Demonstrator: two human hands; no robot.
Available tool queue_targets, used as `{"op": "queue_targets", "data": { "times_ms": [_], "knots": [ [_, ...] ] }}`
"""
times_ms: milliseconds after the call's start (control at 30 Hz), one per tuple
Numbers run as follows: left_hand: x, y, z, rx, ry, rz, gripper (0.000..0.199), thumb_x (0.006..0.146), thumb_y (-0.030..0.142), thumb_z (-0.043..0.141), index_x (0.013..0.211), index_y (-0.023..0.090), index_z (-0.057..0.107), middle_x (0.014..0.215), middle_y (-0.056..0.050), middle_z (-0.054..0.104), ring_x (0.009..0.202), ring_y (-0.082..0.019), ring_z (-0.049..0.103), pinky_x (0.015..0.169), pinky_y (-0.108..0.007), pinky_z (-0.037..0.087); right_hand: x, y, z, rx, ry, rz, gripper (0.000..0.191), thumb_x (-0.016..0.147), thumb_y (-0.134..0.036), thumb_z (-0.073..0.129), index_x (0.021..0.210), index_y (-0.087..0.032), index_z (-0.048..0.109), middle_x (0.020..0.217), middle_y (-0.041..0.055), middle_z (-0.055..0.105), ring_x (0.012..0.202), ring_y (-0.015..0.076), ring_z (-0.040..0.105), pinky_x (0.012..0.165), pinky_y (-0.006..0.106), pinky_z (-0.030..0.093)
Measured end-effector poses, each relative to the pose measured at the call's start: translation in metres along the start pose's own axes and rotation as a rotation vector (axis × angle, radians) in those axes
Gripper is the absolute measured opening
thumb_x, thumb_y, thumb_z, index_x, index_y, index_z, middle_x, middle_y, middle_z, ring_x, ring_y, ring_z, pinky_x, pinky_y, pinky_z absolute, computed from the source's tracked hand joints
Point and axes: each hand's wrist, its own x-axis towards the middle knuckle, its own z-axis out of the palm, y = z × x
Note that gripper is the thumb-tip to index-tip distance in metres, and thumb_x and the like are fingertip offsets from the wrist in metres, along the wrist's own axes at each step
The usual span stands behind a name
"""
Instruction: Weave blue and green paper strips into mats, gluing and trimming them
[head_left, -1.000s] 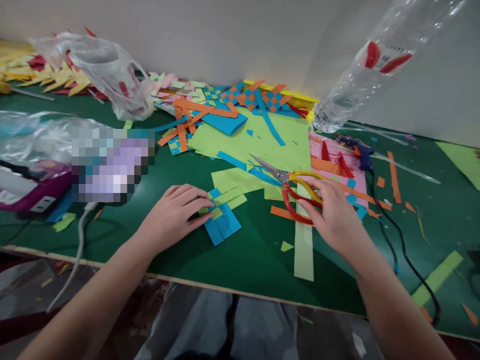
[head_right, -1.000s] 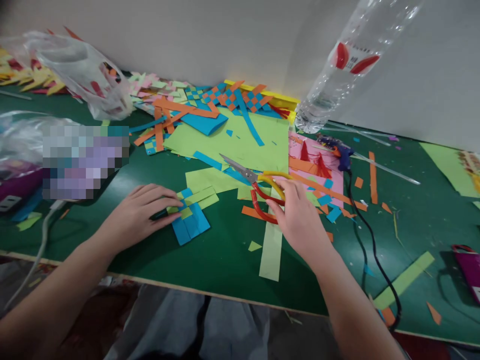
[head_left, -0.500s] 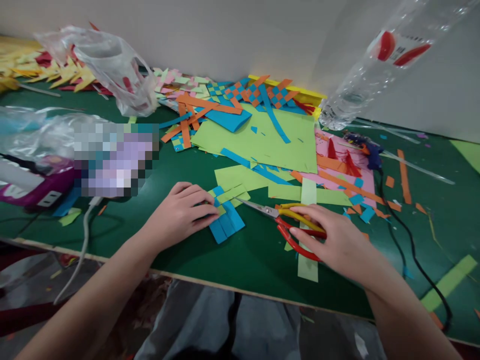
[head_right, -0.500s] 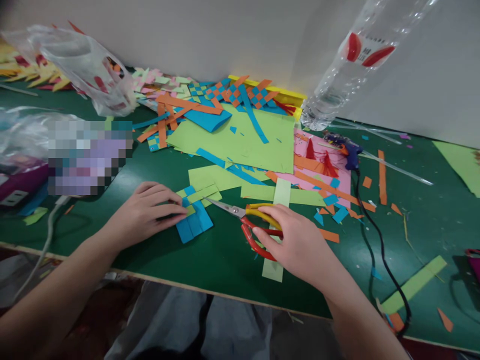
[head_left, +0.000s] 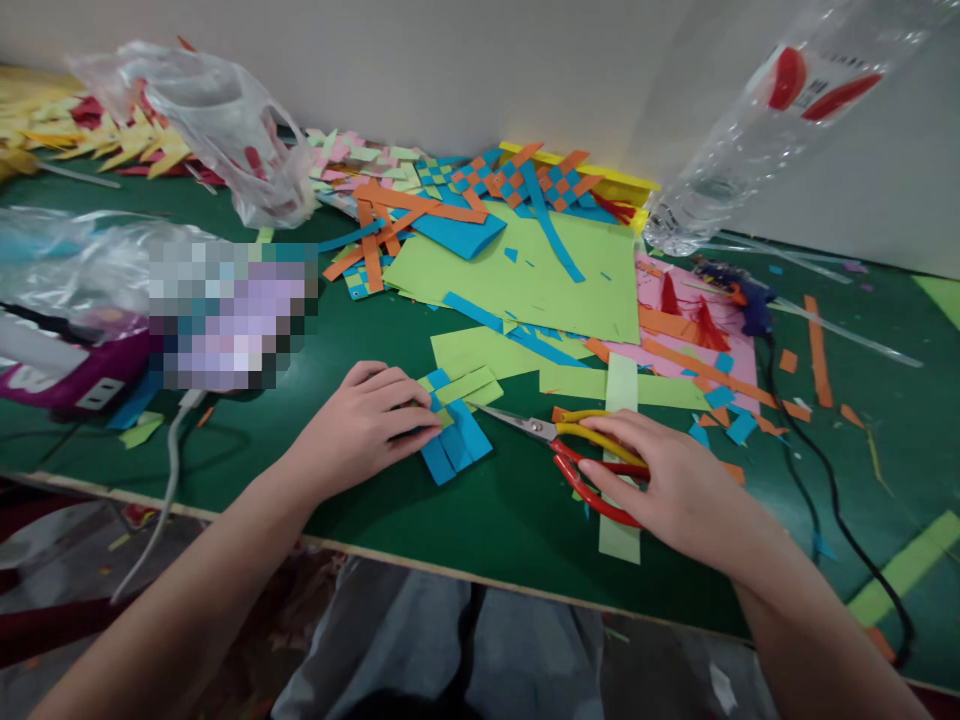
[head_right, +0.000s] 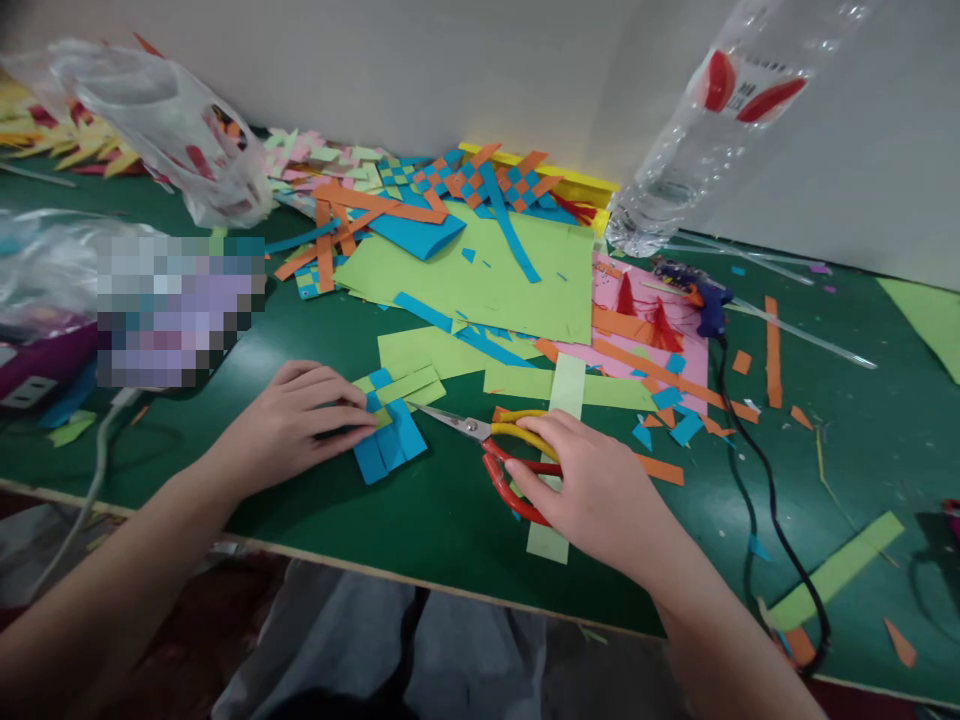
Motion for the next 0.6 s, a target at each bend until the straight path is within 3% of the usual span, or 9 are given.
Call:
{"op": "queue_targets", "data": {
  "times_ms": [600],
  "knots": [
    [0.0000, -0.0014, 0.0012, -0.017, 0.018, 0.001, 0.015, 0.094, 0.027, 0.057, 0.085, 0.026, 0.069, 0.091, 0.000, 0.071, 0.090, -0.017, 0.064, 0.086, -0.038, 0.041, -0.0023, -0.0001, 0.0015, -0.053, 0.030, -0.022, 0.037, 0.092, -0.046, 0.049, 0.122, -0.026, 0.060, 0.124, 0.0060, 0.066, 0.095, 0.0234, 0.071, 0.068, 0.034, 0.059]
  ]
}}
